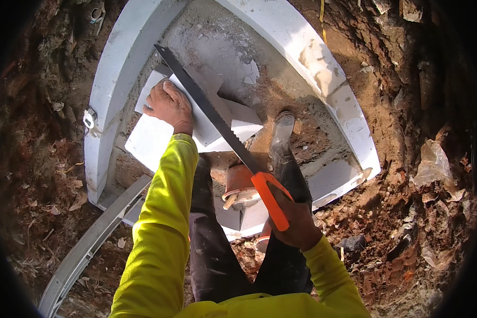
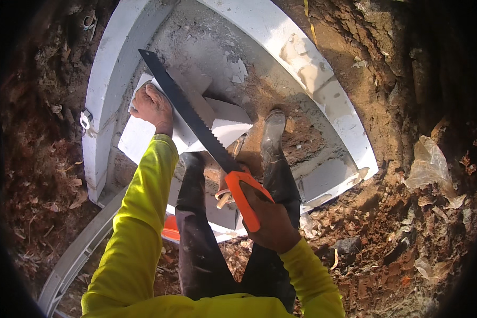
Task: The person cuts a white rectangular tile with a hand saw, then places it into a curved concrete structure. They spread cement mortar from a bucket onto the base using a trowel, position the tile, and tap it into place with a hammer. Finally, they drive nails into the tile to secure it.
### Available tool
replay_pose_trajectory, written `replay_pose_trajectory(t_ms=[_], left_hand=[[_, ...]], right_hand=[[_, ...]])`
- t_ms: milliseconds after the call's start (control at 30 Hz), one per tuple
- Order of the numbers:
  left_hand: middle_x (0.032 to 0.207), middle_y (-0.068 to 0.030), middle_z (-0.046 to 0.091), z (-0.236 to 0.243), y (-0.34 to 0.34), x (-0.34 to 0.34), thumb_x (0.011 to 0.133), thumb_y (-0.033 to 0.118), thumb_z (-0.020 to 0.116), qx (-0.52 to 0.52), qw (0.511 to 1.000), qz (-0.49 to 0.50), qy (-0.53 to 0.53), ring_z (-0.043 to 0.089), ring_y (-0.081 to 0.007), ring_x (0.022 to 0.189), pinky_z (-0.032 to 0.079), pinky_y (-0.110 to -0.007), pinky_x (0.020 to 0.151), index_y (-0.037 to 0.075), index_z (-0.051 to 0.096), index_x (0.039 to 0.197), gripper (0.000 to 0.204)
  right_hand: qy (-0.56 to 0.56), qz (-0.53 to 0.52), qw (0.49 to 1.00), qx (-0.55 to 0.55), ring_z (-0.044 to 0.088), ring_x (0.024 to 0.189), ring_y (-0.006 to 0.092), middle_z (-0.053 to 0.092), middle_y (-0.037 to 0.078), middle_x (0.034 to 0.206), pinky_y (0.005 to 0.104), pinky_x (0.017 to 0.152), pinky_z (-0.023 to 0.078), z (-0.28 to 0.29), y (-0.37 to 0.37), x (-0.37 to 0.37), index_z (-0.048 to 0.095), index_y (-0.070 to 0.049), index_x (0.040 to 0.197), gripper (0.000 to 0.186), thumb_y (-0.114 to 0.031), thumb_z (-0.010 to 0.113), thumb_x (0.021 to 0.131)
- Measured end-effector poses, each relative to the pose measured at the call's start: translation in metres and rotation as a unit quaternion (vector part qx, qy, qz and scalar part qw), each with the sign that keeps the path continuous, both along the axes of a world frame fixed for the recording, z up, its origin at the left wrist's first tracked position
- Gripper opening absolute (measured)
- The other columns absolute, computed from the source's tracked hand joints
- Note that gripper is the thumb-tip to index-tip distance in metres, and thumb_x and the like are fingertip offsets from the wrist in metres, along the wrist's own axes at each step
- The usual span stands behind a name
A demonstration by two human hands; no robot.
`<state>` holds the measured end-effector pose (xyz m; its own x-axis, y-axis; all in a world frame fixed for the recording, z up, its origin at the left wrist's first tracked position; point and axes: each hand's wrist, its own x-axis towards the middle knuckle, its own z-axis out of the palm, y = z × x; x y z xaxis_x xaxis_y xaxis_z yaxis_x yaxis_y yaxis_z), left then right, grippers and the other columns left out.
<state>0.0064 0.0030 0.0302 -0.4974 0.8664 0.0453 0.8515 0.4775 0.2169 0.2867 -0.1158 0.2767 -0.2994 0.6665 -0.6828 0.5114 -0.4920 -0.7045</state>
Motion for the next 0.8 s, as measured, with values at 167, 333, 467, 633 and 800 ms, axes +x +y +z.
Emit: replay_pose_trajectory(t_ms=[167,333,467,633,800], left_hand=[[0.104,-0.0051,0.067,-0.001,0.012,0.008,0.099,0.029,0.045,0.009,1.0,-0.009,-0.011,0.056,-0.0286,0.109,0.019,-0.063,0.11,0.013,0.07,0.103,0.03],[0.105,-0.0055,0.066,0.002,0.007,0.001,0.099,0.029,0.045,0.002,1.0,0.002,0.003,0.055,-0.0288,0.109,0.019,-0.063,0.11,0.013,0.07,0.103,0.03],[0.104,-0.0057,0.066,0.001,0.01,0.004,0.099,0.029,0.044,-0.006,1.0,0.001,-0.004,0.055,-0.0291,0.108,0.019,-0.063,0.109,0.012,0.07,0.104,0.031],[0.104,-0.0058,0.067,0.001,0.002,0.001,0.099,0.03,0.044,-0.009,1.0,-0.002,-0.001,0.056,-0.0291,0.107,0.02,-0.063,0.109,0.013,0.071,0.103,0.032],[0.104,-0.0054,0.067,-0.002,0.011,0.005,0.098,0.029,0.044,0.015,1.0,-0.003,0.001,0.056,-0.0291,0.107,0.02,-0.063,0.109,0.012,0.071,0.102,0.032]], right_hand=[[0.023,-0.04,0.992,0.117,0.067,0.084,0.0388,0.067,0.017,0.095,0.0433,0.071,0.056,-0.049,0.017,-0.02,0.052,-0.004,0.136,0.059,-0.003,0.067,0.079],[-0.02,-0.019,1.0,-0.007,0.067,0.097,0.0366,0.067,0.02,0.113,0.0427,0.079,0.057,-0.002,-0.014,-0.008,0.05,-0.005,0.14,0.064,-0.002,0.067,0.078],[0.009,-0.018,0.999,0.041,0.068,0.077,0.0387,0.068,0.019,0.095,0.0443,0.067,0.056,-0.028,0.006,-0.01,0.047,-0.004,0.141,0.064,-0.005,0.066,0.079],[-0.018,-0.023,0.999,-0.012,0.066,0.074,0.04,0.066,0.021,0.09,0.0414,0.066,0.055,-0.018,0.001,-0.019,0.053,-0.001,0.136,0.056,-0.001,0.064,0.08],[-0.013,-0.042,0.999,0.004,0.069,0.083,0.0388,0.067,0.023,0.101,0.0393,0.072,0.057,-0.033,-0.003,-0.016,0.052,-0.001,0.139,0.058,0.0,0.062,0.081]])
